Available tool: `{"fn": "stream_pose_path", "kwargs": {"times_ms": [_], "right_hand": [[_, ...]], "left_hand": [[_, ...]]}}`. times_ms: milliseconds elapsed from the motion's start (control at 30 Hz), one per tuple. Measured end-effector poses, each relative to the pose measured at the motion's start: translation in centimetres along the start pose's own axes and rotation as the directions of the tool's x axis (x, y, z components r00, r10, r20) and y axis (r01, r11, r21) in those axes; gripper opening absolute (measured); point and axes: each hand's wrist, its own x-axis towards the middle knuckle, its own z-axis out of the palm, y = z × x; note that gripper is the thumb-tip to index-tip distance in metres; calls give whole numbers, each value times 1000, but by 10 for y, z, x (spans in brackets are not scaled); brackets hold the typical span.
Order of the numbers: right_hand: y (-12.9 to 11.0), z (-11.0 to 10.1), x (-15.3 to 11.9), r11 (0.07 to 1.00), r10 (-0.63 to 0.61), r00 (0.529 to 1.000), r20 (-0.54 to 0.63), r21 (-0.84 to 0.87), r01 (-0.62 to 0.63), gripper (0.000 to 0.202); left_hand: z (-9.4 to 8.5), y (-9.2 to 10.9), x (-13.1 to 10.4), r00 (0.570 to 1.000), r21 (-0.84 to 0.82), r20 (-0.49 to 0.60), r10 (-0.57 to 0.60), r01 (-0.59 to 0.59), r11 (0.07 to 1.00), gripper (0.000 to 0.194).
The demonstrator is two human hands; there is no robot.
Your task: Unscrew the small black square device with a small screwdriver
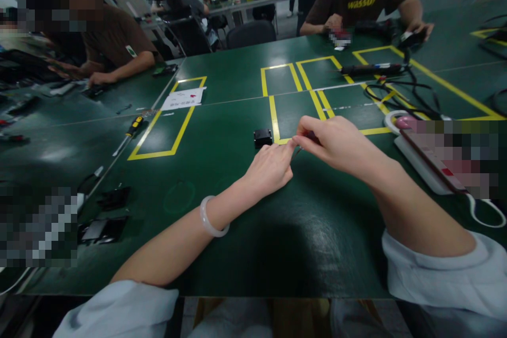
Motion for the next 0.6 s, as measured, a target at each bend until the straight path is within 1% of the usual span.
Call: {"fn": "stream_pose_path", "kwargs": {"times_ms": [133,267,467,600], "right_hand": [[-8,-4,-4,993,-20,1000,19,-118,22,21],[-11,-5,-6,983,-17,1000,25,-181,22,22],[-11,1,-3,979,10,999,54,-202,1,23],[-13,3,-1,982,28,997,69,-188,-14,24]], "left_hand": [[0,2,1,1000,20,15,13,-14,1000,29],[2,5,0,1000,19,16,15,-15,1000,26],[8,3,-3,999,31,-3,43,-43,999,22],[8,0,-4,999,23,4,43,-43,999,19]]}}
